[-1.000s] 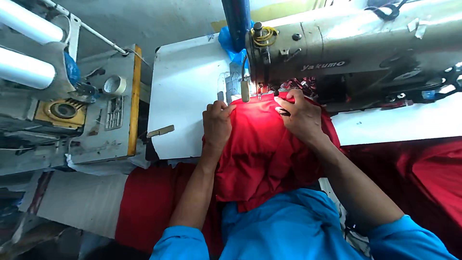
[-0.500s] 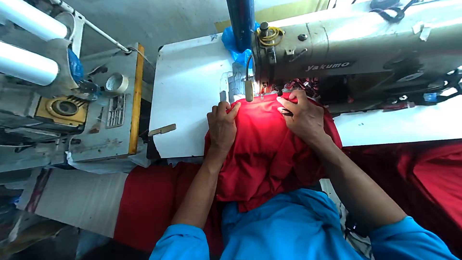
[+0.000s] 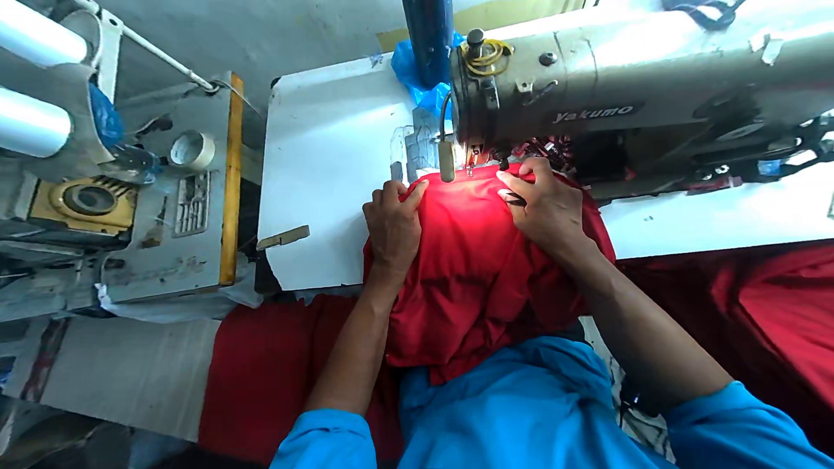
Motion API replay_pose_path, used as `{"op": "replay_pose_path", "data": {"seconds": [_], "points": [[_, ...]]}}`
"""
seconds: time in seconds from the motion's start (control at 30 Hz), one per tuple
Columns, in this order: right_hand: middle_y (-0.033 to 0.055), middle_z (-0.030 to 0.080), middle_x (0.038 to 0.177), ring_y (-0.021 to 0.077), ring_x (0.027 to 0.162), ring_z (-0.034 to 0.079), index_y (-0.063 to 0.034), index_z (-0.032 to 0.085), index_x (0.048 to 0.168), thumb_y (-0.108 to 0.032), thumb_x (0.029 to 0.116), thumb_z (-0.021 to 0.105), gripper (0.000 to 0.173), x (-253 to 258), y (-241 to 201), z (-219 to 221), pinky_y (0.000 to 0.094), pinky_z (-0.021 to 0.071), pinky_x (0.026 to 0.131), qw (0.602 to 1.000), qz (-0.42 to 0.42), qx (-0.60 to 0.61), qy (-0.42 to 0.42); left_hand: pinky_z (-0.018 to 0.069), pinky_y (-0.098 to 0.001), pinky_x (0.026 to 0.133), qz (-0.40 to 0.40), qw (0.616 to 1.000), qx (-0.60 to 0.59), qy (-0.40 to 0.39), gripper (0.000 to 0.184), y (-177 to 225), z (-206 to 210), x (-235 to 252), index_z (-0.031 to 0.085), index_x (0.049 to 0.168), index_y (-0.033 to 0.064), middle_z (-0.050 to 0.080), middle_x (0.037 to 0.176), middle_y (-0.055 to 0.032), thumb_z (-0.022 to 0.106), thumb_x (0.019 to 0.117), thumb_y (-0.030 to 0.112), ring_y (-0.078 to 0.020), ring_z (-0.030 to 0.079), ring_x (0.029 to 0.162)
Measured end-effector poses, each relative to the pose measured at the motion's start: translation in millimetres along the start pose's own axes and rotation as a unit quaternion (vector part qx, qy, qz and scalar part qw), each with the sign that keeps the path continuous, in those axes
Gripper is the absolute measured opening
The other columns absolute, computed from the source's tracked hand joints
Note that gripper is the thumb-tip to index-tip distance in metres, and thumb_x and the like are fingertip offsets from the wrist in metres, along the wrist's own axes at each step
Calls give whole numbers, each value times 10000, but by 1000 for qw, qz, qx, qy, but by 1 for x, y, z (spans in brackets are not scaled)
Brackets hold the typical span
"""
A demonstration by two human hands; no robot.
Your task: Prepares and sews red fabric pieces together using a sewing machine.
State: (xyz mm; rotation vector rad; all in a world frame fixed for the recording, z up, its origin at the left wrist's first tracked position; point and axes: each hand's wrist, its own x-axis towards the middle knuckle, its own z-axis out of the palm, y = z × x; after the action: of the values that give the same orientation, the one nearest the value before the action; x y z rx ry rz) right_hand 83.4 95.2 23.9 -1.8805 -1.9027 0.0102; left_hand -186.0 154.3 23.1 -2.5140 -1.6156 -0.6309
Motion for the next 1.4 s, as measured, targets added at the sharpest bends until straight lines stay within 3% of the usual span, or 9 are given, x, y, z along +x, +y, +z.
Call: {"op": "replay_pose_path", "data": {"seconds": [0.2,0.33,0.57,0.77,0.87,0.97,1.07,1.23,1.4], "points": [[99,595,1299,277,813,667,-272,715,1315,-331,1012,619,323,7,-2,0,491,542,587,1000,17,-6,-10,452,-492,791,-27,999,16,-6,461,-5,2,11,689,1320,397,614,1198,-76,523,1001,110,-306,583,1025],[100,594,1284,265,789,660,-281,713,1322,-320,1007,620,330,4,-1,0,474,535,567,1000,12,-10,-1,448,-490,802,-35,999,15,-4,453,-4,3,12,691,1309,408,614,1196,-75,531,1002,116,-304,582,1033],[109,606,1286,288,838,675,-272,703,1332,-316,1009,619,336,4,-2,0,491,553,604,1000,4,-17,3,461,-515,818,-29,1000,-3,-4,454,0,0,12,707,1299,370,616,1240,-100,524,997,84,-330,589,1062],[130,614,1292,298,885,685,-208,677,1363,-266,994,650,374,-24,-16,-17,476,572,627,999,-2,10,32,488,-508,898,40,996,-74,25,317,16,-9,9,738,1250,182,566,1400,-114,575,991,101,-321,576,1155],[117,613,1302,290,894,683,-223,694,1343,-356,1010,623,365,-44,-9,-17,471,568,623,999,22,3,28,490,-494,978,86,991,-105,15,298,13,1,5,717,1293,184,571,1405,-116,578,1030,206,-305,568,1222],[98,630,1261,274,922,681,-209,709,1316,-409,1006,624,378,-42,13,-19,465,570,653,999,21,-2,30,474,-494,962,91,990,-107,3,310,11,9,5,715,1304,209,592,1378,-94,547,1051,273,-293,567,1214],[87,634,1208,242,855,678,-200,728,1282,-419,997,642,369,-35,23,-24,444,572,626,1000,4,17,21,456,-490,983,83,990,-111,-5,316,11,10,4,713,1302,217,588,1373,-84,527,1058,291,-286,551,1223],[116,682,1152,273,915,703,-130,756,1155,-220,983,702,201,-19,17,-39,490,603,726,995,41,75,59,458,-467,1007,68,987,-144,6,287,8,14,5,743,1247,215,608,1336,-65,562,1043,305,-257,558,1212],[144,669,1218,347,920,713,-135,738,1166,-127,926,691,245,37,18,-19,549,595,699,991,122,-8,59,457,-443,1022,62,986,-157,11,269,6,13,7,752,1226,223,613,1337,-34,585,1032,303,-224,557,1218]]}}
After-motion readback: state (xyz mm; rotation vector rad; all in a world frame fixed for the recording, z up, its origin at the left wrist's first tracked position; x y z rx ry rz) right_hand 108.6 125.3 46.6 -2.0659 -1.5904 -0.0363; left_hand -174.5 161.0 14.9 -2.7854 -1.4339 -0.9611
